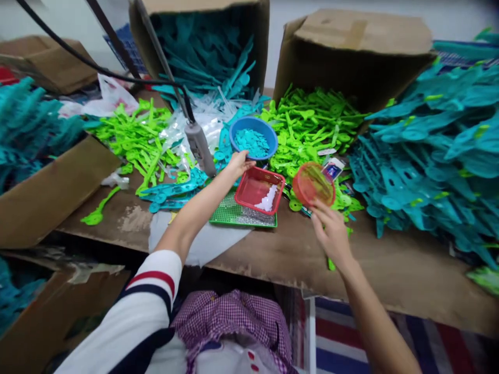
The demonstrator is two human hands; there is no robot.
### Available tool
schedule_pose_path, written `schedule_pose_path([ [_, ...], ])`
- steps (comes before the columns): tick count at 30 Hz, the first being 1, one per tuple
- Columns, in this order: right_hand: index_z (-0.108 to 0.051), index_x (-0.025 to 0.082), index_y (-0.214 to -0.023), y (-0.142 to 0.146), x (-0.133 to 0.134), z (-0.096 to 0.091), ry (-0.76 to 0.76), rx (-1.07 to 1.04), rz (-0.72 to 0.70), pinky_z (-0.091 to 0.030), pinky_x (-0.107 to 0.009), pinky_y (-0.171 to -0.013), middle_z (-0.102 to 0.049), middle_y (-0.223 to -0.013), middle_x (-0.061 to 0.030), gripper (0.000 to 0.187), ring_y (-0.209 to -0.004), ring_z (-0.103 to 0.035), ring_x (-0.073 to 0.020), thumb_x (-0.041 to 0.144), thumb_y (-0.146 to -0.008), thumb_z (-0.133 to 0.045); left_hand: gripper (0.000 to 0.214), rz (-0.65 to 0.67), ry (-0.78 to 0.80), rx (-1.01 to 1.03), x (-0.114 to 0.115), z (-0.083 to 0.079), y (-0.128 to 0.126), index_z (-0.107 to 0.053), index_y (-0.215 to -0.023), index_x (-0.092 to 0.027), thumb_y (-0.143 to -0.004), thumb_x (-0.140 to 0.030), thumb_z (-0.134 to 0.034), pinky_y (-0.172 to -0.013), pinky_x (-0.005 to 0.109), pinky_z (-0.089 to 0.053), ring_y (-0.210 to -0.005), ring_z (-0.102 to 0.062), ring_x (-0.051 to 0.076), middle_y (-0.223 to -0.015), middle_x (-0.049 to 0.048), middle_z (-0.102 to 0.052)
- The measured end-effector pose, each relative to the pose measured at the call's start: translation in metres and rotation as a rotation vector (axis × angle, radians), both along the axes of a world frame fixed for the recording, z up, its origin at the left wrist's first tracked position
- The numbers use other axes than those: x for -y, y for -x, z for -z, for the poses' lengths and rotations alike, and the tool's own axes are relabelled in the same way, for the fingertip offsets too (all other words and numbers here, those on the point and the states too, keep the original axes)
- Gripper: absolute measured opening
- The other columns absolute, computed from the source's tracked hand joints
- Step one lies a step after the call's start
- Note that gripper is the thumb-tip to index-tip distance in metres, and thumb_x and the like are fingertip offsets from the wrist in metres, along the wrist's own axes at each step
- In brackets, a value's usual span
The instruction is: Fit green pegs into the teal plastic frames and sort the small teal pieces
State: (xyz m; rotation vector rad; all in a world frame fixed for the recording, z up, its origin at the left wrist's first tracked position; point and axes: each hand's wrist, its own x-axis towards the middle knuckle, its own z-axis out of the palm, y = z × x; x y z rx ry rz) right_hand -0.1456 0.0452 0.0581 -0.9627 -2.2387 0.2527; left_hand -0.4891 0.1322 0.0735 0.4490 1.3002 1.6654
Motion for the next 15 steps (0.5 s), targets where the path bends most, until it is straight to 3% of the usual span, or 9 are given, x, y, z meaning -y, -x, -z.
schedule_pose_path([
  [4,-0.071,0.018,-0.114,-0.048,0.09,0.049,-0.017,0.085,0.068,-0.044,-0.042,-0.097,-0.071,-0.124,-0.0122,0.032,-0.117,-0.065,-0.0235,0.029,-0.1,-0.044,0.011,-0.14,0.057,0.079,-0.006,-0.017,-0.004,-0.048,-0.093,-0.015,-0.091,-0.014,-0.059,-0.086,0.035,-0.056,-0.086,-0.069,0.018,-0.078,0.0034,-0.062],
  [8,-0.072,0.018,-0.112,-0.06,0.119,0.078,-0.026,0.184,0.079,-0.042,-0.041,-0.1,-0.072,-0.121,-0.0107,0.031,-0.119,-0.064,-0.0234,0.026,-0.099,-0.044,0.008,-0.112,0.028,0.003,0.016,-0.047,-0.027,-0.048,-0.092,-0.015,-0.093,-0.009,-0.053,-0.087,0.032,-0.056,-0.089,-0.07,0.016,-0.082,0.0038,-0.064],
  [12,-0.072,0.019,-0.111,-0.062,0.12,0.079,-0.037,0.231,0.061,-0.038,-0.049,-0.107,-0.067,-0.131,-0.0122,0.03,-0.132,-0.056,-0.0282,0.028,-0.098,-0.047,0.009,-0.036,-0.006,-0.048,0.079,-0.066,-0.06,-0.045,-0.09,-0.017,-0.097,-0.012,-0.042,-0.087,0.031,-0.055,-0.089,-0.071,0.012,-0.084,-0.0004,-0.061],
  [15,-0.071,0.023,-0.117,-0.059,0.131,0.06,-0.015,0.158,0.115,-0.038,-0.055,-0.109,-0.064,-0.136,-0.0126,0.03,-0.134,-0.054,-0.031,0.031,-0.096,-0.051,0.009,0.05,-0.04,-0.036,0.156,-0.061,-0.08,-0.049,-0.087,-0.018,-0.095,-0.014,-0.049,-0.08,0.033,-0.058,-0.08,-0.072,0.014,-0.082,0.0013,-0.064],
])
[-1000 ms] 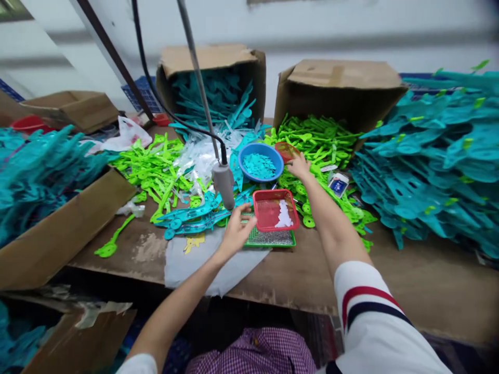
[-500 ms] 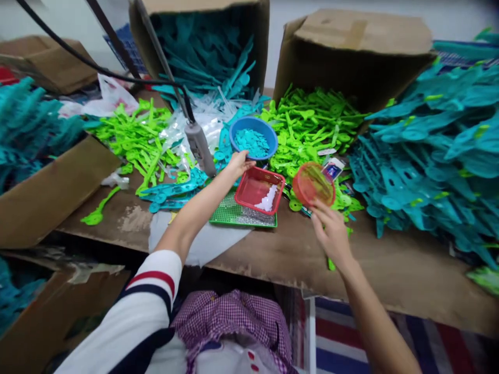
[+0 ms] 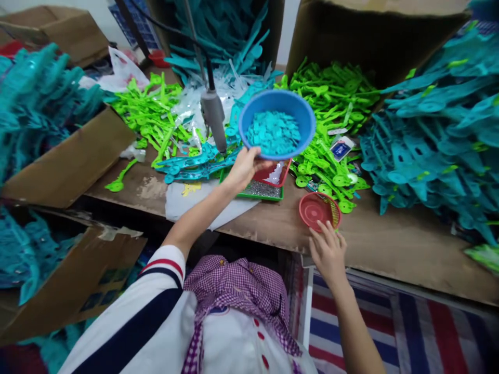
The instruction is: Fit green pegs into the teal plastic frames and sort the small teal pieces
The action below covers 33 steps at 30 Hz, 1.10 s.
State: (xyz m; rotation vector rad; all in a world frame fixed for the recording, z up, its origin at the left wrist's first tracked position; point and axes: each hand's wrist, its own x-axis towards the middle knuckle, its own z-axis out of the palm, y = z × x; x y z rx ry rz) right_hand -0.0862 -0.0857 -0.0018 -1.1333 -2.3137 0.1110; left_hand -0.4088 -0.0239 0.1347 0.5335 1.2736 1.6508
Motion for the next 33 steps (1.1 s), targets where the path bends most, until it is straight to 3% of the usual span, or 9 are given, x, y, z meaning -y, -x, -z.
schedule_pose_path([
  [5,-0.065,0.04,-0.124,0.035,0.039,-0.045,0.159,-0.362,0.048,-0.054,-0.051,-0.094,-0.071,-0.114,-0.0064,0.033,-0.108,-0.068,-0.0283,0.031,-0.095,-0.054,0.02,0.104,0.193,0.105,0.162,0.042,-0.009,-0.057,-0.092,-0.019,-0.081,-0.031,-0.067,-0.051,0.028,-0.057,-0.057,-0.067,0.017,-0.073,0.0028,-0.069],
  [8,-0.068,0.034,-0.117,0.082,0.049,-0.06,0.333,-0.508,0.006,-0.055,-0.048,-0.094,-0.071,-0.113,-0.0067,0.026,-0.107,-0.067,-0.0267,0.033,-0.096,-0.053,0.033,0.04,0.342,0.116,0.238,0.07,0.003,-0.057,-0.093,-0.019,-0.072,-0.038,-0.074,-0.048,0.026,-0.056,-0.053,-0.066,0.016,-0.067,0.0021,-0.069],
  [10,-0.071,0.026,-0.111,0.12,0.045,-0.063,0.436,-0.583,-0.051,-0.055,-0.045,-0.094,-0.071,-0.112,-0.0084,0.025,-0.107,-0.066,-0.0252,0.036,-0.097,-0.053,0.035,-0.057,0.399,0.099,0.266,0.086,0.014,-0.057,-0.093,-0.019,-0.069,-0.037,-0.075,-0.048,0.025,-0.055,-0.053,-0.067,0.016,-0.067,0.0021,-0.069],
  [14,-0.069,0.021,-0.116,0.195,0.026,-0.055,0.629,-0.524,-0.269,-0.055,-0.042,-0.093,-0.07,-0.117,-0.0097,0.034,-0.103,-0.067,-0.0233,0.044,-0.096,-0.053,0.032,-0.253,0.405,0.026,0.272,0.11,0.04,-0.054,-0.088,-0.018,-0.069,-0.036,-0.072,-0.045,0.023,-0.052,-0.05,-0.065,0.015,-0.062,0.0004,-0.066],
  [17,-0.068,0.023,-0.124,0.231,0.021,-0.041,0.614,-0.35,-0.384,-0.049,-0.049,-0.103,-0.068,-0.123,-0.0104,0.04,-0.113,-0.061,-0.0279,0.048,-0.095,-0.054,0.03,-0.375,0.368,-0.044,0.262,0.12,0.058,-0.051,-0.086,-0.019,-0.072,-0.038,-0.07,-0.04,0.02,-0.046,-0.045,-0.06,0.012,-0.058,-0.0035,-0.061],
  [26,-0.07,0.023,-0.119,0.261,0.053,0.011,0.48,-0.353,-0.542,-0.029,-0.056,-0.121,-0.056,-0.141,-0.0091,0.036,-0.149,-0.029,-0.03,0.046,-0.097,-0.054,0.039,-0.501,0.311,-0.279,0.268,0.125,0.113,-0.052,-0.078,-0.018,-0.072,-0.051,-0.073,-0.056,0.025,-0.051,-0.061,-0.058,0.012,-0.07,-0.0008,-0.057],
  [29,-0.063,0.022,-0.131,0.273,0.052,0.013,0.476,-0.344,-0.584,-0.028,-0.055,-0.122,-0.048,-0.15,-0.0105,0.043,-0.154,-0.02,-0.029,0.046,-0.098,-0.051,0.036,-0.533,0.388,-0.635,0.261,0.115,0.13,-0.053,-0.088,-0.017,-0.079,-0.048,-0.069,-0.081,0.04,-0.056,-0.086,-0.063,0.021,-0.09,0.0065,-0.06],
  [31,-0.057,0.023,-0.138,0.272,0.05,0.013,0.465,-0.356,-0.571,-0.03,-0.053,-0.122,-0.042,-0.155,-0.0114,0.047,-0.152,-0.026,-0.0278,0.046,-0.098,-0.051,0.041,-0.545,0.36,-1.022,0.252,0.105,0.135,-0.055,-0.107,-0.016,-0.082,-0.045,-0.068,-0.105,0.049,-0.045,-0.116,-0.056,0.027,-0.117,0.0139,-0.056],
  [33,-0.055,0.023,-0.14,0.263,0.05,0.016,0.462,-0.38,-0.527,-0.035,-0.051,-0.12,-0.043,-0.153,-0.0131,0.047,-0.147,-0.037,-0.0268,0.045,-0.098,-0.05,0.047,-0.355,0.301,-1.298,0.236,0.097,0.137,-0.053,-0.121,-0.017,-0.086,-0.046,-0.064,-0.116,0.049,-0.034,-0.133,-0.045,0.03,-0.134,0.017,-0.048],
])
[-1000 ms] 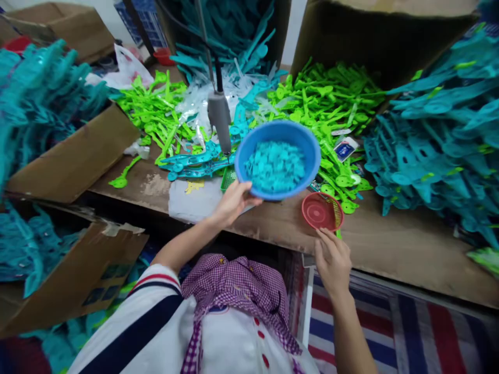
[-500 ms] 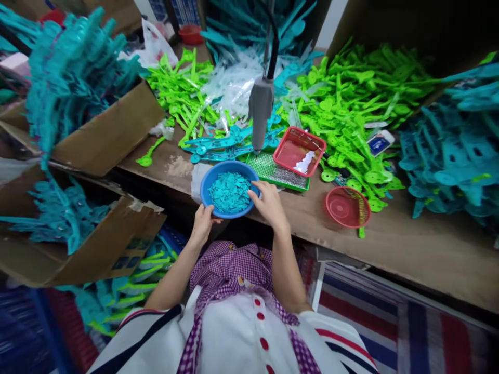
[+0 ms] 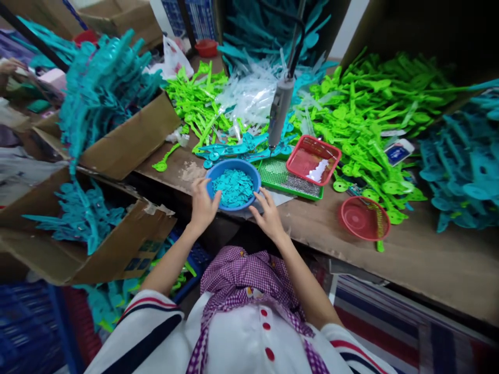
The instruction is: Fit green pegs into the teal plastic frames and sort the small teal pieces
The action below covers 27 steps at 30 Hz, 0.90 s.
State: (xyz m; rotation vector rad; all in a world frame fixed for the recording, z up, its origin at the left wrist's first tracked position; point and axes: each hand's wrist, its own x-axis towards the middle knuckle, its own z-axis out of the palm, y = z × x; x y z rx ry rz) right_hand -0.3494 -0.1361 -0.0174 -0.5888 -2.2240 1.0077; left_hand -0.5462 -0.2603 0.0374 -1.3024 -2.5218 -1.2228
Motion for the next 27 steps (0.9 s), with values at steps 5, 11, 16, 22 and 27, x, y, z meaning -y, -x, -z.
schedule_pose_path([
  [5,-0.063,0.021,-0.128,-0.037,0.005,0.007,0.012,0.04,0.134,-0.044,-0.05,-0.113,-0.055,-0.14,-0.0162,0.039,-0.133,-0.053,-0.0301,0.042,-0.098,-0.049,0.059,0.437,0.623,0.011,-0.046,0.0,0.005,-0.057,-0.128,-0.021,-0.084,-0.06,-0.063,-0.111,0.059,-0.032,-0.138,-0.039,0.041,-0.144,0.0207,-0.047],
  [11,-0.066,0.026,-0.123,-0.118,0.0,-0.003,-0.16,0.104,0.232,-0.054,-0.046,-0.099,-0.067,-0.124,-0.0112,0.029,-0.114,-0.065,-0.0278,0.033,-0.098,-0.051,0.052,0.557,0.877,-0.057,-0.061,0.002,0.017,-0.056,-0.133,-0.024,-0.092,-0.057,-0.05,-0.103,0.059,-0.035,-0.127,-0.047,0.042,-0.134,0.0197,-0.052],
  [16,-0.069,0.02,-0.115,-0.21,-0.021,-0.011,-0.414,0.286,0.389,-0.053,-0.039,-0.09,-0.072,-0.111,-0.0105,0.026,-0.101,-0.068,-0.025,0.031,-0.098,-0.053,0.047,0.578,0.914,-0.068,-0.061,-0.003,0.017,-0.055,-0.133,-0.027,-0.096,-0.054,-0.044,-0.099,0.054,-0.037,-0.124,-0.047,0.039,-0.132,0.0174,-0.052],
  [22,-0.063,0.012,-0.128,-0.247,-0.059,0.011,-0.552,0.572,0.666,-0.041,-0.042,-0.091,-0.07,-0.118,-0.0178,0.046,-0.105,-0.063,-0.0291,0.044,-0.098,-0.049,0.05,0.605,0.866,-0.096,-0.061,-0.002,0.013,-0.057,-0.133,-0.024,-0.092,-0.052,-0.053,-0.097,0.05,-0.041,-0.119,-0.053,0.039,-0.131,0.0191,-0.051],
  [27,-0.07,0.017,-0.105,-0.237,-0.062,0.022,-0.606,0.562,0.584,-0.032,-0.039,-0.09,-0.074,-0.096,-0.0097,0.03,-0.092,-0.061,-0.0232,0.034,-0.1,-0.046,0.037,0.558,0.697,-0.016,-0.066,0.0,0.017,-0.065,-0.113,-0.021,-0.092,-0.049,-0.054,-0.088,0.041,-0.046,-0.092,-0.063,0.03,-0.107,0.0143,-0.061],
])
